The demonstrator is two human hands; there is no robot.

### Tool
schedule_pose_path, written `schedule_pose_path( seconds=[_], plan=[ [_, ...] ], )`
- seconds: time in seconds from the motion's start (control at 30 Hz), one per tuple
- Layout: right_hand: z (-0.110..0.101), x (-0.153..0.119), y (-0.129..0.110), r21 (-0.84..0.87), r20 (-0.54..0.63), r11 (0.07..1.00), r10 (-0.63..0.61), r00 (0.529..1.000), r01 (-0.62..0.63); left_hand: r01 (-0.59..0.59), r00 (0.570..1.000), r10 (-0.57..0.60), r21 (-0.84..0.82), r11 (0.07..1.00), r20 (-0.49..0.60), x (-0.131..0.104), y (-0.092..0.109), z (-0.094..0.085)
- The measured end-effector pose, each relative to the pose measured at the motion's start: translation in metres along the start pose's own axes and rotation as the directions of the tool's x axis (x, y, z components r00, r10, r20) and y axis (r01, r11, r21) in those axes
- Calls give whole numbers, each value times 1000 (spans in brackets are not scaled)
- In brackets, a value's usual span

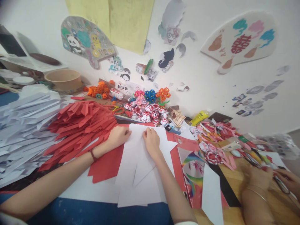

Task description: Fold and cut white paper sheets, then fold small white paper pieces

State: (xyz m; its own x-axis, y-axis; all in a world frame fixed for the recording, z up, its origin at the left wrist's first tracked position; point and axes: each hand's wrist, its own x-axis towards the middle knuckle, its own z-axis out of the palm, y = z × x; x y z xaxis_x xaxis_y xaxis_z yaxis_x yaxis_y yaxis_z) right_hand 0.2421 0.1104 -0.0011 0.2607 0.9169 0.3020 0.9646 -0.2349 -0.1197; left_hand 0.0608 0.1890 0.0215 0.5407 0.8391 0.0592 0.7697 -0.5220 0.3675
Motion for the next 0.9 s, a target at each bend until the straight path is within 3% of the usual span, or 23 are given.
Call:
schedule_pose_path(
  seconds=[0.47,0.9],
  plan=[
    [-4,-2,-3,-40,4,998,50,999,-49,-3,1000,1,-73,997,-23,-4,-6,-6],
    [-7,-4,-12,-162,88,979,136,987,-121,-35,998,37,-38,999,51,-9,-4,-1]
  ],
)
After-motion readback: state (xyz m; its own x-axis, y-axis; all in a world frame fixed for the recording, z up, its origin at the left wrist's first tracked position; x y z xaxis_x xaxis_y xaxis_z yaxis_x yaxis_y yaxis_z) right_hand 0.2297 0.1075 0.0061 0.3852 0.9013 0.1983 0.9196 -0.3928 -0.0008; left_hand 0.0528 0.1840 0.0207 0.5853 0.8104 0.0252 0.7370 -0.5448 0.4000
